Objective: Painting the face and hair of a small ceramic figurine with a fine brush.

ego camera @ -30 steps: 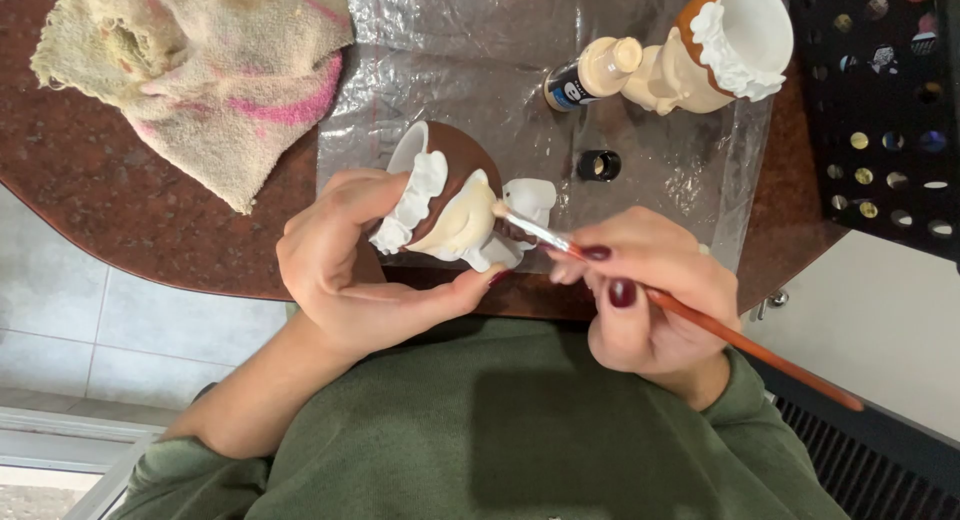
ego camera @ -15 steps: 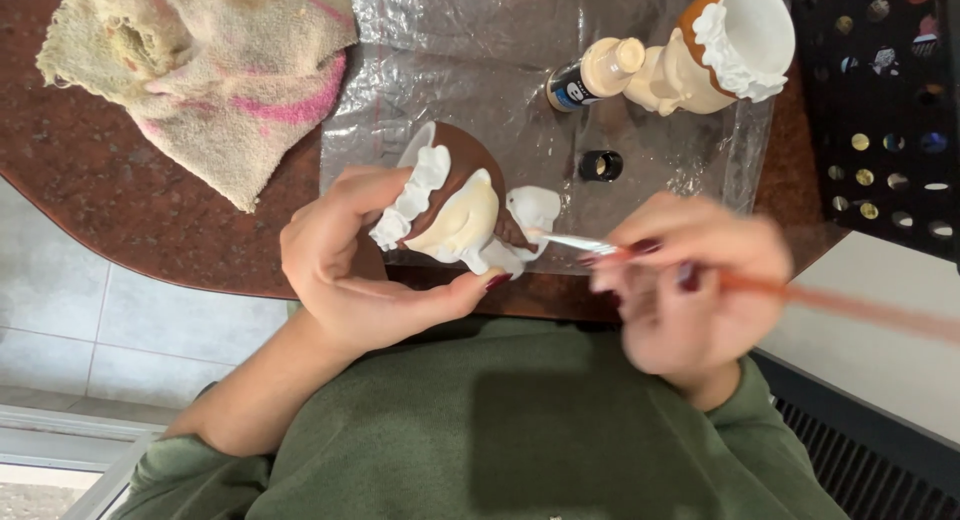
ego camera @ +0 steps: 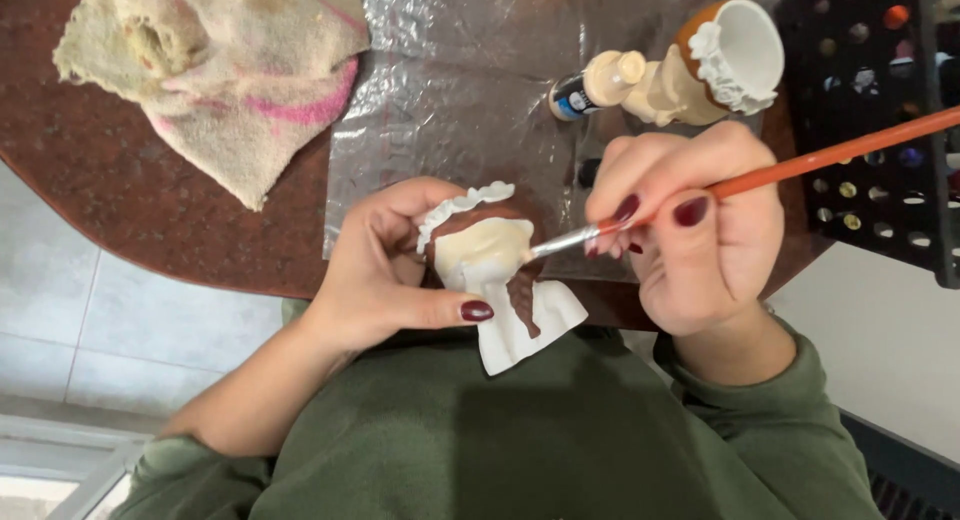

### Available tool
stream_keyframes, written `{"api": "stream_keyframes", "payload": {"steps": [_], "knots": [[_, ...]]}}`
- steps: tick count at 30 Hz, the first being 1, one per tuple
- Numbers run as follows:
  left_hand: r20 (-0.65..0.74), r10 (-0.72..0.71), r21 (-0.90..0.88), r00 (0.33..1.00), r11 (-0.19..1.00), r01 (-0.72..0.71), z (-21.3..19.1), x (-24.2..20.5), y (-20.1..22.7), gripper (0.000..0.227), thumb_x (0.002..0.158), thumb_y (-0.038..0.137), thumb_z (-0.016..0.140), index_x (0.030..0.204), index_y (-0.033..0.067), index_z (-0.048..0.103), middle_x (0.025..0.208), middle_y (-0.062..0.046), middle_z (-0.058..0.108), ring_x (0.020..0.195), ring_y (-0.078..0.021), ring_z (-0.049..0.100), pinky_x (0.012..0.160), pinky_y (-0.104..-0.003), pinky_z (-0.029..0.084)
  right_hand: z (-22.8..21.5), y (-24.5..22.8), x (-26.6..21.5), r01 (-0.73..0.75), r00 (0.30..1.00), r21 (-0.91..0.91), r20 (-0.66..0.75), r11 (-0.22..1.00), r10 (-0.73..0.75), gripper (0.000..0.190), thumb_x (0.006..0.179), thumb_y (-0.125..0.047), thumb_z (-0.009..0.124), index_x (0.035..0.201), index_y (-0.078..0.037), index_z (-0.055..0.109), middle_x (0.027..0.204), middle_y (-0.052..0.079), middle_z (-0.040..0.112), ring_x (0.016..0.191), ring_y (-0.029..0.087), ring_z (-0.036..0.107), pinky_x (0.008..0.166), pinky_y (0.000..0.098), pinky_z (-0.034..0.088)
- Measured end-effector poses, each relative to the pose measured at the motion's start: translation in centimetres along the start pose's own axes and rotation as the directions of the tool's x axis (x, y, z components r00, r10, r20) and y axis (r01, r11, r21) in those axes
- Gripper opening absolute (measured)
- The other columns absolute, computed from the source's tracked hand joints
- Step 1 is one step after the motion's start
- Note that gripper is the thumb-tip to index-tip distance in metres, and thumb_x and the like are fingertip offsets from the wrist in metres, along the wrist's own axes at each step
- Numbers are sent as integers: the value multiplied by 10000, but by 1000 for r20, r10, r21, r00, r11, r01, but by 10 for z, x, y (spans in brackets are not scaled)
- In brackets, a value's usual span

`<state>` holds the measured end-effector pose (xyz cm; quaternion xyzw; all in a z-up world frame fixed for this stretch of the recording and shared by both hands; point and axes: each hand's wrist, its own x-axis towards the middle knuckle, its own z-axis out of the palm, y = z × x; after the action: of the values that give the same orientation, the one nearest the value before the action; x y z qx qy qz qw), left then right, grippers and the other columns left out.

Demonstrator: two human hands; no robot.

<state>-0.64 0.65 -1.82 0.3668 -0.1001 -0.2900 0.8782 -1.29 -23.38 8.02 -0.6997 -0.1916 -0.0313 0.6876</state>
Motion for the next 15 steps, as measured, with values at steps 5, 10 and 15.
{"api": "stream_keyframes", "payload": {"steps": [5, 10, 15], "knots": [[68, 2, -7, 998, 1000, -2, -6, 1, -7, 625, 765, -3, 926, 1309, -35, 621, 1241, -83, 722, 1147, -144, 689, 1056, -328, 551, 5, 8, 2, 104, 994, -100, -30, 990, -107, 250, 1115, -297, 487, 1048, -61, 436, 826, 145, 620, 675, 142, 522, 609, 249, 451], [73, -4, 16, 997, 1000, 3, -5, 0, -5, 614, 764, 2, 929, 1299, -28, 629, 1224, -72, 723, 1137, -128, 686, 1043, -316, 552, 6, 14, -4, 217, 976, -230, 31, 949, -216, 252, 1128, -336, 474, 1052, -96, 457, 838, 105, 660, 804, 173, 519, 779, 316, 458], [69, -11, -12, 998, 1000, 12, -6, 2, -6, 597, 767, 8, 922, 1291, -31, 638, 1214, -76, 731, 1134, -131, 690, 1052, -315, 543, 6, 11, 0, 244, 970, -340, 90, 908, -227, 263, 1126, -366, 449, 1031, -121, 454, 838, 57, 682, 903, 186, 539, 908, 365, 404]]}}
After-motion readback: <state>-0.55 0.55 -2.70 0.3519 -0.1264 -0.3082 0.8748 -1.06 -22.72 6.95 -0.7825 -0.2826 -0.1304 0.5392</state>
